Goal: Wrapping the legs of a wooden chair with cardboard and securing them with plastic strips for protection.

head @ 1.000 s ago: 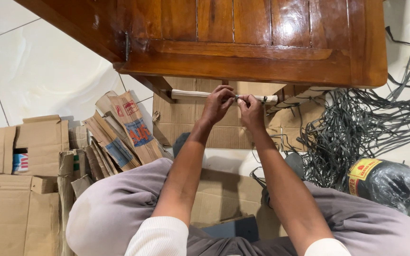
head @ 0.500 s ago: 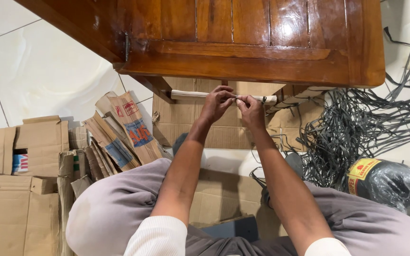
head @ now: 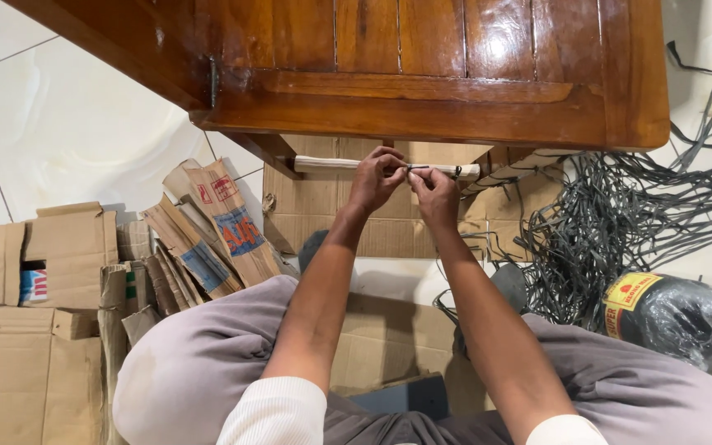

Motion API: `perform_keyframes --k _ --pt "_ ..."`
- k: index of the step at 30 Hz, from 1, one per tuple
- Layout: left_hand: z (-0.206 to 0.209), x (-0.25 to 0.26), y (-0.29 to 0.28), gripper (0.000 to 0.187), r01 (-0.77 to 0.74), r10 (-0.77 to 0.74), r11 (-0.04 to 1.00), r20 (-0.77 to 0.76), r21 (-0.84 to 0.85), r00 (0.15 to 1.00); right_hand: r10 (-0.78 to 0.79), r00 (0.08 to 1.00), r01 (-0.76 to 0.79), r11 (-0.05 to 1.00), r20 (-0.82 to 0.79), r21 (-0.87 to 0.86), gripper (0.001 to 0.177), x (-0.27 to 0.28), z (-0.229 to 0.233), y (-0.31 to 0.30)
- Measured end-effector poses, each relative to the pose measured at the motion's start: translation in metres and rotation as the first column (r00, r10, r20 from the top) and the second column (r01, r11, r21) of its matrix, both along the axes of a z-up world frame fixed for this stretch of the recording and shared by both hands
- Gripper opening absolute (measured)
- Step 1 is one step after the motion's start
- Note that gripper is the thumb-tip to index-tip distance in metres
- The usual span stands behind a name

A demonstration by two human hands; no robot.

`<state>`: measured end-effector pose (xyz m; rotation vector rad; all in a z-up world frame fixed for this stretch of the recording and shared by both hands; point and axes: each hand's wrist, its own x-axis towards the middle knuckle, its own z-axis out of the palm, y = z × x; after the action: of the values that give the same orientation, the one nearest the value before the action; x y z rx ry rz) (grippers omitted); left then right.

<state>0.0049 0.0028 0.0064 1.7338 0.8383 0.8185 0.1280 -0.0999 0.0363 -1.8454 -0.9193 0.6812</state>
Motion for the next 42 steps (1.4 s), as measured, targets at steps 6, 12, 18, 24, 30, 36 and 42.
perform_keyframes --k 6,12,18,24,30,36,42 --pt "0.0 0.002 -0.003 0.009 -0.005 0.005 1.0 -0.001 -0.014 1.0 -0.059 0.994 0.064 0.997 -0.092 0.051 0.017 -0.006 -0.025 -0.01" --pt "0.007 0.002 -0.007 0.01 -0.029 0.03 0.999 -0.006 0.044 1.0 -0.118 0.992 0.117 0.993 -0.034 -0.031 0.018 -0.012 -0.035 -0.016" --pt "0.001 0.003 -0.008 0.01 -0.034 0.034 0.998 0.003 0.05 0.999 -0.134 0.99 0.133 0.991 -0.033 -0.03 0.018 -0.015 -0.044 -0.023" --pt "0.004 0.001 -0.008 0.011 -0.013 0.012 0.999 0.028 0.039 1.0 -0.143 0.989 0.141 0.989 -0.037 -0.05 0.018 -0.023 -0.037 -0.034" --pt "0.028 0.002 -0.013 0.019 -0.04 0.044 0.995 -0.039 0.088 0.998 -0.125 0.988 0.118 0.99 -0.092 -0.07 0.02 -0.026 -0.04 -0.051" --pt "0.002 0.012 -0.015 0.021 -0.086 0.089 0.993 -0.04 0.081 0.995 -0.077 0.99 0.062 0.99 -0.119 -0.126 0.018 -0.024 -0.053 -0.075" --pt "0.017 0.011 -0.025 0.024 -0.107 0.115 0.992 -0.109 0.073 0.987 -0.091 0.994 0.104 0.968 0.065 -0.227 0.025 -0.01 -0.065 -0.106"
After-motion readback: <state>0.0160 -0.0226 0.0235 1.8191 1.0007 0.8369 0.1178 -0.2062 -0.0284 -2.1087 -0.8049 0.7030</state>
